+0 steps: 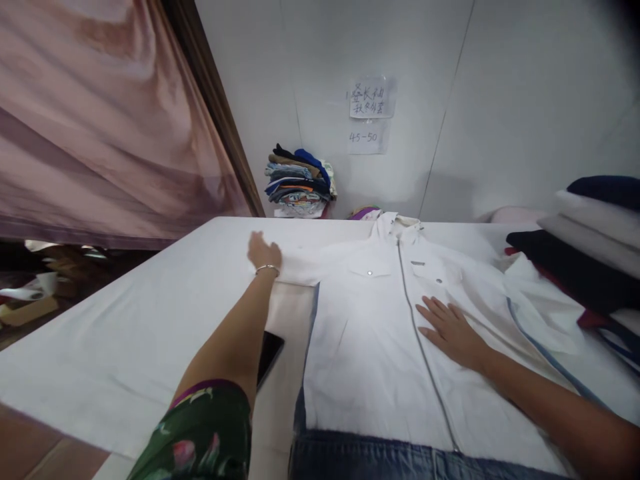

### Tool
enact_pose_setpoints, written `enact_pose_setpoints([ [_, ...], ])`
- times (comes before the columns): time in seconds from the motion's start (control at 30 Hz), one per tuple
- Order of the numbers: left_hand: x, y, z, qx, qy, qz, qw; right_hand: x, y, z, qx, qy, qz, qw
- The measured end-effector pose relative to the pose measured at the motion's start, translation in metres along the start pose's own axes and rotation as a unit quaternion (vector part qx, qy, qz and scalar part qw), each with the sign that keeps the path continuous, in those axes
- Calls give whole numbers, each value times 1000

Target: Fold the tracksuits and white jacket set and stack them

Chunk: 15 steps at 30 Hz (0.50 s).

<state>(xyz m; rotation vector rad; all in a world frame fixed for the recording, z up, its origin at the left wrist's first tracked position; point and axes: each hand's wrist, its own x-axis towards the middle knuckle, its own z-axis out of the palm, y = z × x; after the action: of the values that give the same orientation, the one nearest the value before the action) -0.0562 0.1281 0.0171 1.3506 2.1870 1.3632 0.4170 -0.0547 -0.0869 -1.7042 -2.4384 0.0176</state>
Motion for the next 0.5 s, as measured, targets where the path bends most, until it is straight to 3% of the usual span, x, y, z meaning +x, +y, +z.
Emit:
enact_pose_setpoints([
  [0.07,-11,26,26,54,-17,121,991,0,0,-1,-1,4,-2,1000],
  [0.1,-20,38,41,79,-72,183,977,1,0,-2,-1,6,-3,1000],
  [0.17,-40,54,71,121,-238,250,931,1,0,-2,0,7,-5,1000],
  [0.27,-58,52,102,161,-317,235,904,1,1,-2,2,6,-3,1000],
  [0.5,-33,19,113,270,-308,139,902,1,-1,-6,10,-13,3,1000],
])
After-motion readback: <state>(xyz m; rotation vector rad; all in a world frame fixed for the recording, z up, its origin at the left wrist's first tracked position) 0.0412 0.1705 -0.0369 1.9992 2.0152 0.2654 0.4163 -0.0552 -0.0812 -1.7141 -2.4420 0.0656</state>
